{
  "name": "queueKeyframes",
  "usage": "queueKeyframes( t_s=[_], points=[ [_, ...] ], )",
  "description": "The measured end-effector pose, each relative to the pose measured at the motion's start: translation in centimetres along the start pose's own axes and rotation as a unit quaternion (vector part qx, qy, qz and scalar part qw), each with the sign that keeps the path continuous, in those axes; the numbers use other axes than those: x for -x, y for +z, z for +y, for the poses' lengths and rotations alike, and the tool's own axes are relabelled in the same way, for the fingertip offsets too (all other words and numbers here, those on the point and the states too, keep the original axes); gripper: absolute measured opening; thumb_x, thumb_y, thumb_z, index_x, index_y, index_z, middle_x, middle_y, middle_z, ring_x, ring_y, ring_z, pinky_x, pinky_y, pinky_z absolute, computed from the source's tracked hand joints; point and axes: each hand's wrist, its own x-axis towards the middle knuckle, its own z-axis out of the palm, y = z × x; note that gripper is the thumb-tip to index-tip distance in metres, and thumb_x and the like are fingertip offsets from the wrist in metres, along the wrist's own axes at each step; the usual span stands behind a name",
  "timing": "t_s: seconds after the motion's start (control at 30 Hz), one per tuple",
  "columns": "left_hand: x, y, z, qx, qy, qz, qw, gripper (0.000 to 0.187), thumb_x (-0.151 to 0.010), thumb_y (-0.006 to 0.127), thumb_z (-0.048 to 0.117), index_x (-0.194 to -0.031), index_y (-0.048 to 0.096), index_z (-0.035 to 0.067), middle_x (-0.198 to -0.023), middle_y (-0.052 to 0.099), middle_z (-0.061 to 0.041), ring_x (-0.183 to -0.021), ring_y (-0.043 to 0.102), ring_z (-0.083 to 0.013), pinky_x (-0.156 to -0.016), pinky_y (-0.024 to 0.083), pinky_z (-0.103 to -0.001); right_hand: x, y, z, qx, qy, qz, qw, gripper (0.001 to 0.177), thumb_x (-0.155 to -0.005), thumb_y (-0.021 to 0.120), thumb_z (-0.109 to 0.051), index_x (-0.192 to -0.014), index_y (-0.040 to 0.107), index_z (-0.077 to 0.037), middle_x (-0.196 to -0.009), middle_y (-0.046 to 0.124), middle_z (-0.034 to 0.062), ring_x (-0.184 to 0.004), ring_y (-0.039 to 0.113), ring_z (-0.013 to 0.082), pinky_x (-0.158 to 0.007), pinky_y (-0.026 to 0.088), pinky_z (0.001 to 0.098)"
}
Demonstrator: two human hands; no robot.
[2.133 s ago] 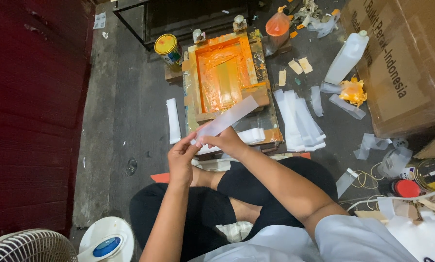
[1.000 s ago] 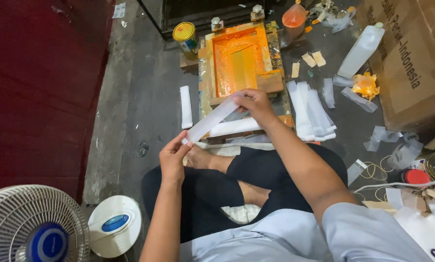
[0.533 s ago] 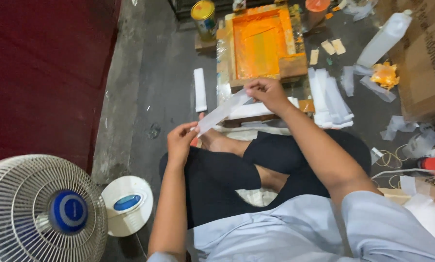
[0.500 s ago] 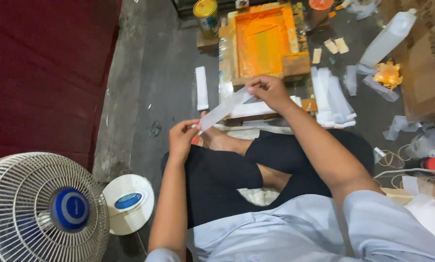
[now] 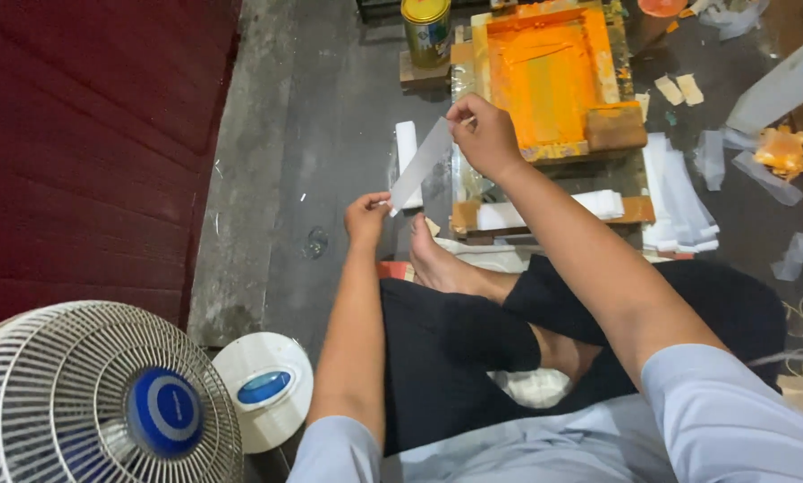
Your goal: The person sits on the floor and uses a squeegee to spread orange ink across a screen printing frame. They then place a white strip of material under the frame, pull it through, and set it aside. This process is repeated multiple times.
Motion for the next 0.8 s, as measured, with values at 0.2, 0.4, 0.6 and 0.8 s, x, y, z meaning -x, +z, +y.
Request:
queueKeyframes(
  t_s=[0.2, 0.4, 0.6, 0.8],
  points=[
    [-0.7, 1.9, -0.4, 0.015, -0.029, -0.008, 0.999, 0.03, -0.073, 0.084, 0.007, -0.1, 0.081, 0.019, -0.082, 0.076, -0.005, -0.077, 0.073, -0.0142, -0.072, 0.056, -0.028, -5.0, 4.0, 0.3, 0.151, -0.011, -0.056, 0.987, 0.02, -0.091, 0.064, -0.008, -0.092, 0.077, -0.023, -0.094, 0.074, 0.0029, -0.08, 0.074, 0.0248, -0.075, 0.057, 0.0367],
    [0.5, 1.8, 3.1, -0.046, -0.009, -0.017, 0.999, 0.032, -0.074, 0.079, 0.008, -0.106, 0.08, 0.012, -0.101, 0.079, -0.005, -0.092, 0.073, -0.0163, -0.088, 0.056, -0.028, -8.1, 8.7, 5.0, 0.272, -0.056, -0.057, 0.959, 0.02, -0.083, 0.065, -0.007, -0.085, 0.08, -0.02, -0.092, 0.072, 0.0003, -0.082, 0.066, 0.0276, -0.072, 0.053, 0.0414],
    [-0.2, 3.1, 2.0, 0.006, -0.019, -0.06, 0.998, 0.033, -0.075, 0.076, 0.004, -0.108, 0.078, 0.005, -0.096, 0.078, -0.007, -0.088, 0.072, -0.0164, -0.084, 0.057, -0.027, -11.2, 11.2, 8.4, 0.288, -0.012, -0.1, 0.952, 0.024, -0.084, 0.061, -0.002, -0.088, 0.081, -0.016, -0.093, 0.073, 0.0034, -0.082, 0.066, 0.0258, -0.074, 0.054, 0.0409],
    [-2.3, 5.0, 0.8, -0.084, -0.045, -0.098, 0.991, 0.038, -0.075, 0.08, 0.014, -0.113, 0.078, 0.011, -0.105, 0.079, -0.003, -0.094, 0.075, -0.0167, -0.088, 0.056, -0.028, -13.4, 13.9, 12.3, 0.298, -0.042, -0.111, 0.947, 0.023, -0.082, 0.061, -0.004, -0.087, 0.081, -0.016, -0.093, 0.072, 0.005, -0.076, 0.066, 0.0295, -0.069, 0.054, 0.0429]
  ],
)
